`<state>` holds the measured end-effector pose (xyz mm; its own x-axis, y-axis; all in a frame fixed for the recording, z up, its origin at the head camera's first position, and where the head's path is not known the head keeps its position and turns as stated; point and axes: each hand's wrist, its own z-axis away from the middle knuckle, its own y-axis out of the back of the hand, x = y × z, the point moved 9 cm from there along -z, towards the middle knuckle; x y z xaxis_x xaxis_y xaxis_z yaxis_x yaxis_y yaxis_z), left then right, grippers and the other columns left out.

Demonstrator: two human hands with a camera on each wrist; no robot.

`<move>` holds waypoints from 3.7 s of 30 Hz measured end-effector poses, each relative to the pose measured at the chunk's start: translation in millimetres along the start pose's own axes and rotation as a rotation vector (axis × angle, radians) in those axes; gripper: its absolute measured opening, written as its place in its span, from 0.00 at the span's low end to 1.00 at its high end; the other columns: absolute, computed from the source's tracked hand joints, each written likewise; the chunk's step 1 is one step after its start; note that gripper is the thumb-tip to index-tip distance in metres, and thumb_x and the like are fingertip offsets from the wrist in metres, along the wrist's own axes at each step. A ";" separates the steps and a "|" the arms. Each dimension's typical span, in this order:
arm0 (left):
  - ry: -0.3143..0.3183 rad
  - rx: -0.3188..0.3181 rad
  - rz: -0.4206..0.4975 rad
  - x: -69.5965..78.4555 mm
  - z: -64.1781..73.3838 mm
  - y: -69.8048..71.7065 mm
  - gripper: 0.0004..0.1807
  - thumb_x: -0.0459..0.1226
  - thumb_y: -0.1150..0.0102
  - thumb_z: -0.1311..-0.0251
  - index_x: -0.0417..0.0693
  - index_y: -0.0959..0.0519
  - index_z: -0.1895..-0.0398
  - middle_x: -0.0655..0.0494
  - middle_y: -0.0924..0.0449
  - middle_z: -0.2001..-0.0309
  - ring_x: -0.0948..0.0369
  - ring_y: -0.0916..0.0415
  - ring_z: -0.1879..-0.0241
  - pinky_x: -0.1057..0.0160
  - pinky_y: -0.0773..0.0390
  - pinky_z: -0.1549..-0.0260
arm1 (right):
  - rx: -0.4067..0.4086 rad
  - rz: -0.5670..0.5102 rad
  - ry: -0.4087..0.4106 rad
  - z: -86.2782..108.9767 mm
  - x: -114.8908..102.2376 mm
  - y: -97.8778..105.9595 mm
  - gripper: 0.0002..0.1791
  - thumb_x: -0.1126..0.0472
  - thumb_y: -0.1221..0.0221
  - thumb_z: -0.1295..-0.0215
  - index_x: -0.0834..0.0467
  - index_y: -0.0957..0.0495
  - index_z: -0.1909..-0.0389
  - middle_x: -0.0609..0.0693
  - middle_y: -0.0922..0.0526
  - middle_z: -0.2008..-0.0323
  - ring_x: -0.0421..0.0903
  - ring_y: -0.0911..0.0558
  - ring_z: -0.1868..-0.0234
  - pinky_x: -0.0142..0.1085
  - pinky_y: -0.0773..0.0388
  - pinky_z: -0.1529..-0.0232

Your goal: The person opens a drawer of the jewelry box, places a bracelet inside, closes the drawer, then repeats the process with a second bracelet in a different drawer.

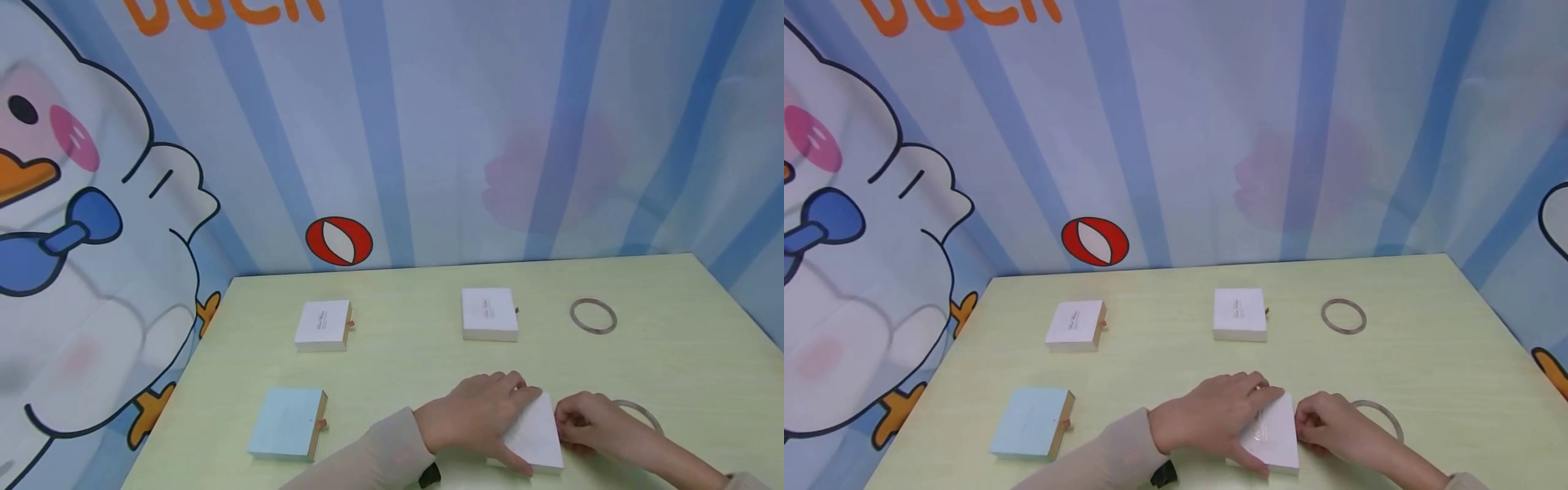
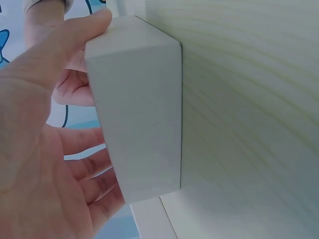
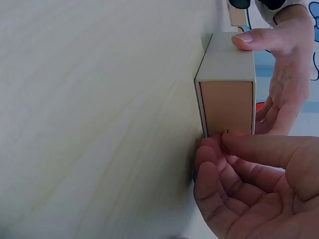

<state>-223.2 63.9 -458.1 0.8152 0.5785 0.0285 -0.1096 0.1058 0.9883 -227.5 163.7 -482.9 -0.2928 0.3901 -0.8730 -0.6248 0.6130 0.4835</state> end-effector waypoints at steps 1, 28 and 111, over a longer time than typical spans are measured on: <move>-0.001 0.002 -0.002 0.2 0.1 0.4 0.57 0.75 0.39 0.56 0.57 0.39 0.25 0.66 0.32 0.45 0.72 0.34 0.56 0.78 0.34 0.64 | 0.002 0.004 0.002 -0.1 -0.3 0.2 0.11 0.74 0.45 0.37 0.58 0.25 0.75 0.38 0.29 0.84 0.30 0.34 0.83 0.28 0.36 0.82; 0.015 0.001 0.006 -1.3 -0.1 -0.3 0.56 0.74 0.37 0.56 0.58 0.38 0.26 0.67 0.34 0.51 0.73 0.37 0.60 0.79 0.37 0.69 | 0.026 0.078 0.037 3.2 -4.7 3.4 0.12 0.75 0.43 0.39 0.55 0.25 0.76 0.33 0.31 0.84 0.28 0.34 0.83 0.28 0.36 0.82; 0.020 -0.063 0.059 -3.0 -3.4 -4.3 0.58 0.73 0.36 0.57 0.59 0.42 0.24 0.66 0.33 0.47 0.72 0.37 0.58 0.78 0.36 0.65 | 0.050 0.223 -0.108 27.2 11.6 24.9 0.14 0.73 0.41 0.37 0.55 0.27 0.78 0.35 0.32 0.84 0.31 0.34 0.81 0.29 0.36 0.79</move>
<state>-227.2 64.5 -462.9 0.7951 0.6008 0.0824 -0.1926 0.1214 0.9737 -226.7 202.1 -479.3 -0.3390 0.5888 -0.7338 -0.5162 0.5357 0.6683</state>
